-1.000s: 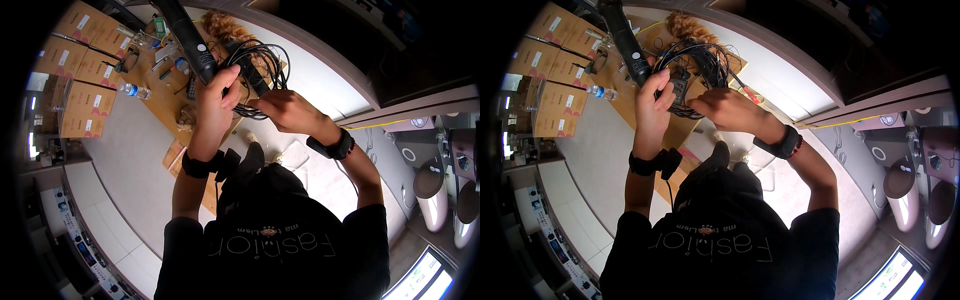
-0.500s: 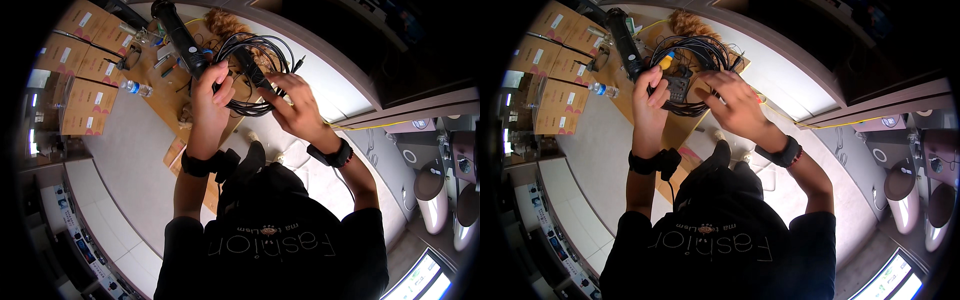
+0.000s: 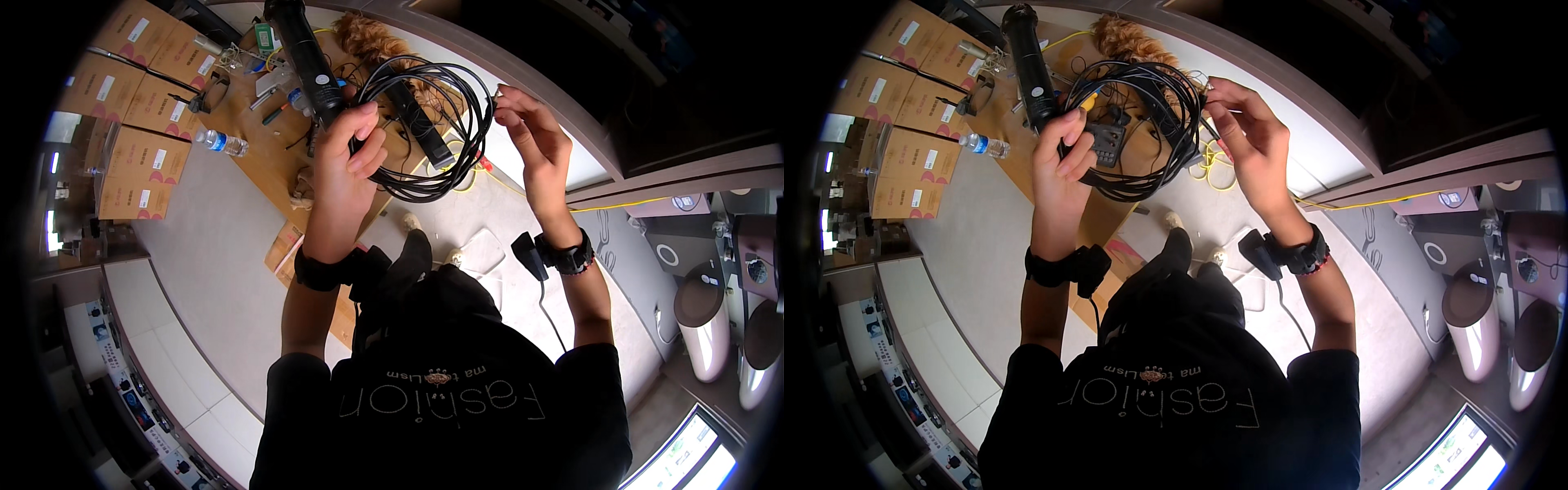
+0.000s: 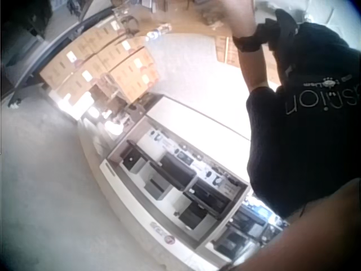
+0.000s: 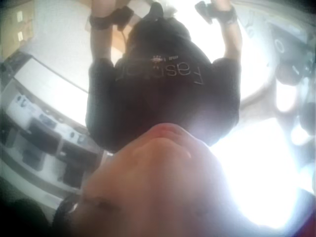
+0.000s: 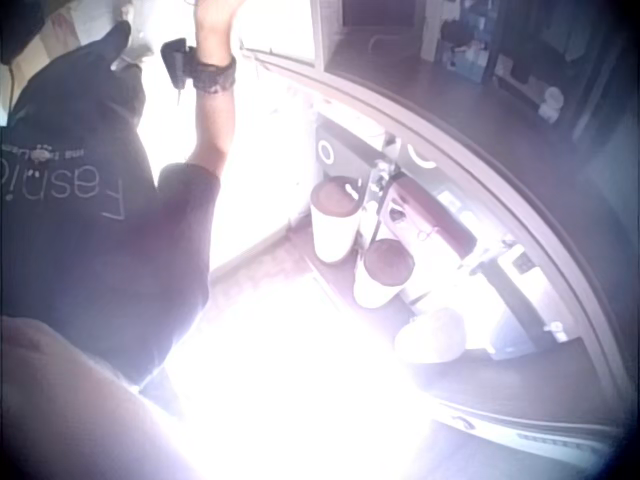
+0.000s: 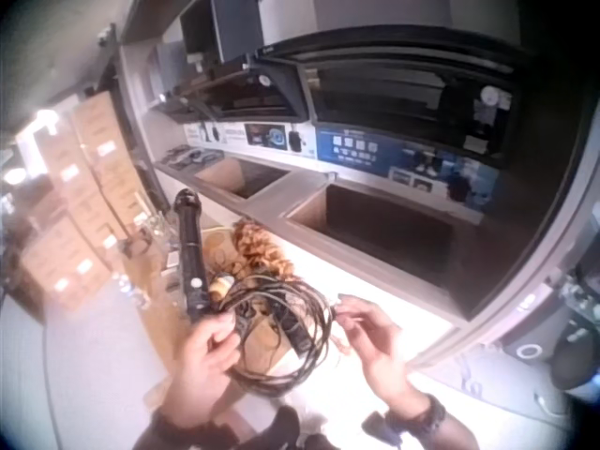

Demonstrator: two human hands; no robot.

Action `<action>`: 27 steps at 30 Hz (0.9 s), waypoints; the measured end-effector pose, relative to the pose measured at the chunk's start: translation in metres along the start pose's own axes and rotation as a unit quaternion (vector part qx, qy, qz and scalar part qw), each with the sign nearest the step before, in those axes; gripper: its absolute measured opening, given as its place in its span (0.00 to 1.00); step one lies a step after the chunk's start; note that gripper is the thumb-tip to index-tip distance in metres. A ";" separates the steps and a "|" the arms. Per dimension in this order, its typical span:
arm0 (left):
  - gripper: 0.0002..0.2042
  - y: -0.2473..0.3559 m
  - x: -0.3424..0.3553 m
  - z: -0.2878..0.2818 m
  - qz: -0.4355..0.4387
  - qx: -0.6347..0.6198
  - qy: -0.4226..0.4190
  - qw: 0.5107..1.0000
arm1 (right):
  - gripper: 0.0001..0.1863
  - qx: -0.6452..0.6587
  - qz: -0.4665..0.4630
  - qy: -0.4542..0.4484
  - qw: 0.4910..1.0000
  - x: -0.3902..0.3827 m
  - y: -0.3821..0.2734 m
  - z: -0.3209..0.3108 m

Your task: The person connects cables to an electronic device on a desk, then handles a brown cloth and another small electronic component.

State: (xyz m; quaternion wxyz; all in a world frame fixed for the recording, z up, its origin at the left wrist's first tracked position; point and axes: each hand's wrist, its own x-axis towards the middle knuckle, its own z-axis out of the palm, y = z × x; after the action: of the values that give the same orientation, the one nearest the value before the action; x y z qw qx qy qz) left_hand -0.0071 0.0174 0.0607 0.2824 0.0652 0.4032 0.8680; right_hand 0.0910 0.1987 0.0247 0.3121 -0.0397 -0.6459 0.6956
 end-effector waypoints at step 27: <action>0.02 0.002 0.000 -0.009 -0.010 -0.053 -0.019 0.998 | 0.11 -0.041 0.113 -0.157 0.980 -0.062 0.054 0.016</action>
State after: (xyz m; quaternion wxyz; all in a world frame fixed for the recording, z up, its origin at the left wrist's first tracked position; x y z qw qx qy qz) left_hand -0.0110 0.0105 0.0566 0.3018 0.0626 0.3516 0.8840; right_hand 0.1130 0.1564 -0.0439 0.1246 -0.0155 -0.7061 0.6969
